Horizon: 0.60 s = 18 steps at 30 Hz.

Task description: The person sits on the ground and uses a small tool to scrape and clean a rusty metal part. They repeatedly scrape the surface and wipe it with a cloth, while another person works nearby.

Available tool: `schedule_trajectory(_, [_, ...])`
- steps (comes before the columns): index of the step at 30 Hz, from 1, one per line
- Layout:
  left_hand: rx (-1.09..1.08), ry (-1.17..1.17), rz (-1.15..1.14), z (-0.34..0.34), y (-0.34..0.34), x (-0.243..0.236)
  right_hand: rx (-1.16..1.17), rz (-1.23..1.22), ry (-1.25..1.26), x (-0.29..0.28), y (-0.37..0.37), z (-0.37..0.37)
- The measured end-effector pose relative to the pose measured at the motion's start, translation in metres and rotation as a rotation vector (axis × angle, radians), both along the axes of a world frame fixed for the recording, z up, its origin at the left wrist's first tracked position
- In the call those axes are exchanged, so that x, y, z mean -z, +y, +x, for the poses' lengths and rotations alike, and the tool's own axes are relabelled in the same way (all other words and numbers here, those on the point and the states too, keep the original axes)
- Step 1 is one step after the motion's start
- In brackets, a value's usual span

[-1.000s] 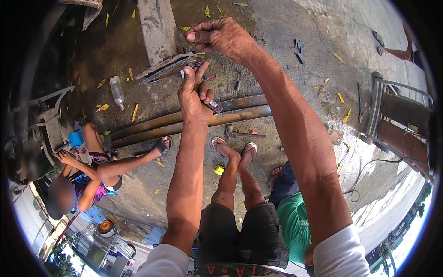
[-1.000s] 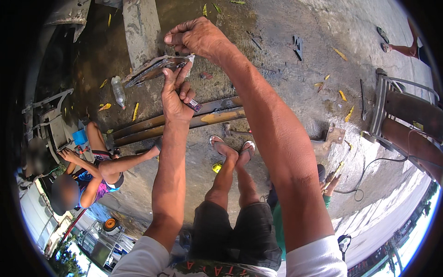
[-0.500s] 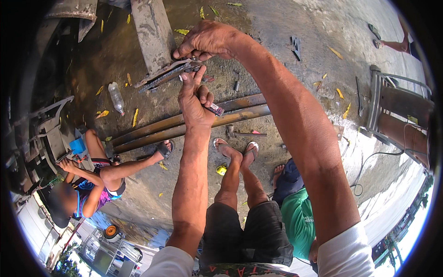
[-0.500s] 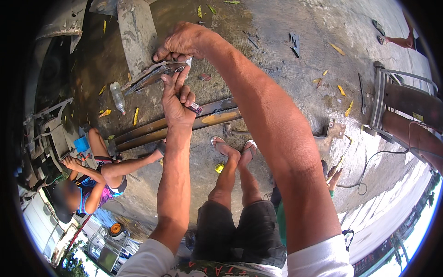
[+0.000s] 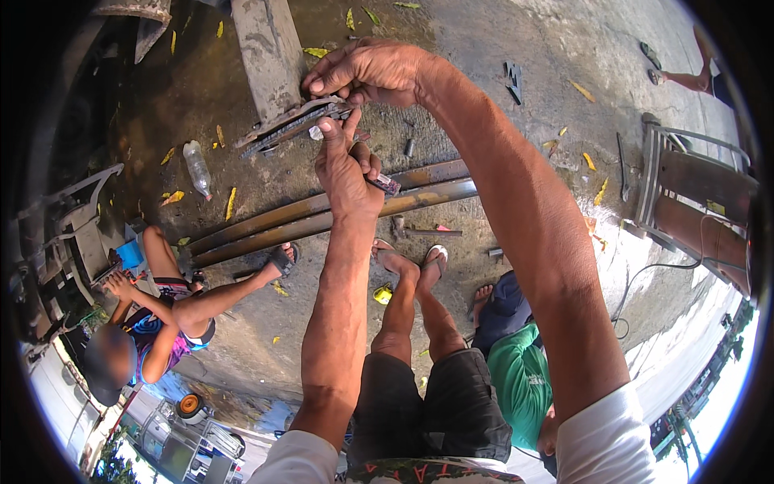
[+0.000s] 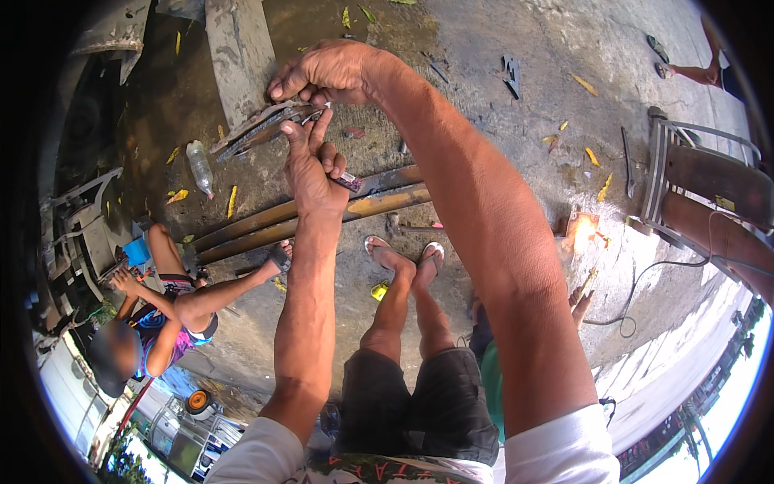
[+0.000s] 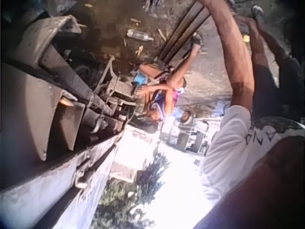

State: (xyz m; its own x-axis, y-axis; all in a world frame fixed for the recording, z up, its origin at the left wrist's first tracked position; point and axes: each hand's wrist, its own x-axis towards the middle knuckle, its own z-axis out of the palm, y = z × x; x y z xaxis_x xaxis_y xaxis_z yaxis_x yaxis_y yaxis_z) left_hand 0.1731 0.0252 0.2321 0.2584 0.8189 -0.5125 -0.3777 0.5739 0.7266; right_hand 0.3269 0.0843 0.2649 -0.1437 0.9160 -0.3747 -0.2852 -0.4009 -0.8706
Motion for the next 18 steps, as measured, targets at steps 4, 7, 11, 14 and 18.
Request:
schedule_trajectory(4, [-0.012,0.027,-0.003,0.002,-0.001,-0.002,-0.033,-0.005,-0.133,-0.005,-0.002,0.004])
schedule_trajectory(7, [0.011,0.041,0.018,0.000,0.000,0.000,-0.056,0.069,-0.345,-0.011,-0.002,0.000])
schedule_trajectory(11, [-0.008,0.012,-0.007,-0.004,0.003,0.008,-0.023,0.058,-0.372,-0.014,-0.006,0.001])
schedule_trajectory(14, [0.019,0.035,0.016,-0.007,0.006,0.007,0.044,0.071,-0.234,-0.009,-0.006,-0.001])
schedule_trajectory(18, [0.013,0.041,0.017,-0.006,0.006,0.003,0.014,0.057,-0.240,-0.004,-0.006,-0.003])
